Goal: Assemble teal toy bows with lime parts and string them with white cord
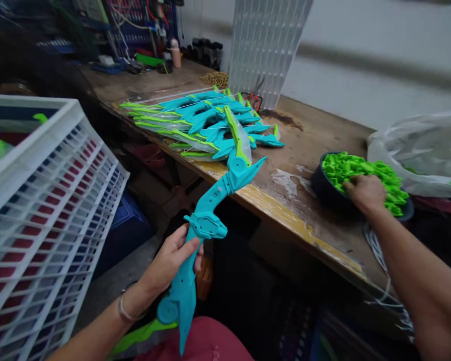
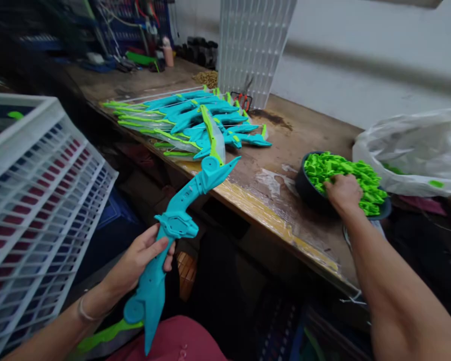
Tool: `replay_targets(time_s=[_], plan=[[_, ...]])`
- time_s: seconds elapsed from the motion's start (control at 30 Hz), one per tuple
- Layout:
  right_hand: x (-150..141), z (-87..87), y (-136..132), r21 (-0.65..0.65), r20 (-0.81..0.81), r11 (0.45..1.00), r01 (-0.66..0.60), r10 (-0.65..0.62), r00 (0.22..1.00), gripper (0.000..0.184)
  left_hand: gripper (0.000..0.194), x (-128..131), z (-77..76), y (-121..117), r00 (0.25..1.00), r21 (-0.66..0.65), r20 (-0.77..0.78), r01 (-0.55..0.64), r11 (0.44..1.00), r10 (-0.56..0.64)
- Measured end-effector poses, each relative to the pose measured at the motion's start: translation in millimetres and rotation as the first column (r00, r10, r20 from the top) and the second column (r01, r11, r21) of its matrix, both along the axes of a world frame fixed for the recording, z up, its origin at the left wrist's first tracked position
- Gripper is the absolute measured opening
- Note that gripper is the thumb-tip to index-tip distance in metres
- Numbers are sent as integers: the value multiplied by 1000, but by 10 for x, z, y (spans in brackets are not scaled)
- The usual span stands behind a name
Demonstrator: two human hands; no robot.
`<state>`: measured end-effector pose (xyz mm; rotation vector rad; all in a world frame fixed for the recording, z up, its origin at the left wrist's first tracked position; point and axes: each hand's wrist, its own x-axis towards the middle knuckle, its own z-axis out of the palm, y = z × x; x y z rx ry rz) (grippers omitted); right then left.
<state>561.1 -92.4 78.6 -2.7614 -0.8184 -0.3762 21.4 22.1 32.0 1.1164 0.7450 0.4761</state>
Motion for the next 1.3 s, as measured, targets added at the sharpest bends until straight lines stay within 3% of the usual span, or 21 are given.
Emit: replay_targets(time_s=[0.2,0.27,0.33,0.4,0.47,0.53,0.6,0.7,0.77,1.1,1.3], plan=[[-74,8,-94,161,182,981,-107,77,980,32,36,18,-57,-24,997,-36,71,2,999,1],[-165,40,-61,233,259,946,-223,161,952,35,40,27,-77,-46,996,-34,87,-27,999,30],[-412,50,-1,292,323,876,-385,288,901,34,40,41,-96,-82,994,-25,94,-54,998,56],[-900,17,46,310,359,782,-541,431,828,29,37,65,-110,-134,995,-2,73,-73,997,73],[-1617,-58,48,295,349,696,-655,560,752,22,35,99,-113,-197,995,29,30,-99,995,98],[-2429,-147,5,344,265,532,-774,736,623,17,35,133,-102,-268,993,48,-16,-118,992,119],[-3137,-220,-45,403,187,415,-815,835,518,18,33,152,-80,-339,991,55,-36,-130,990,132],[-3735,-293,-67,544,139,335,-769,868,477,20,28,138,-42,-431,991,98,-15,-132,986,134],[-3841,-330,-49,574,158,315,-756,863,480,17,26,111,-18,-481,993,131,-3,-120,984,121],[-3757,-330,-78,488,299,271,-830,841,451,16,25,71,7,-589,998,195,4,-65,979,65],[-3671,-333,-89,386,390,185,-904,855,342,19,29,58,67,-570,998,215,-43,-38,976,48]])
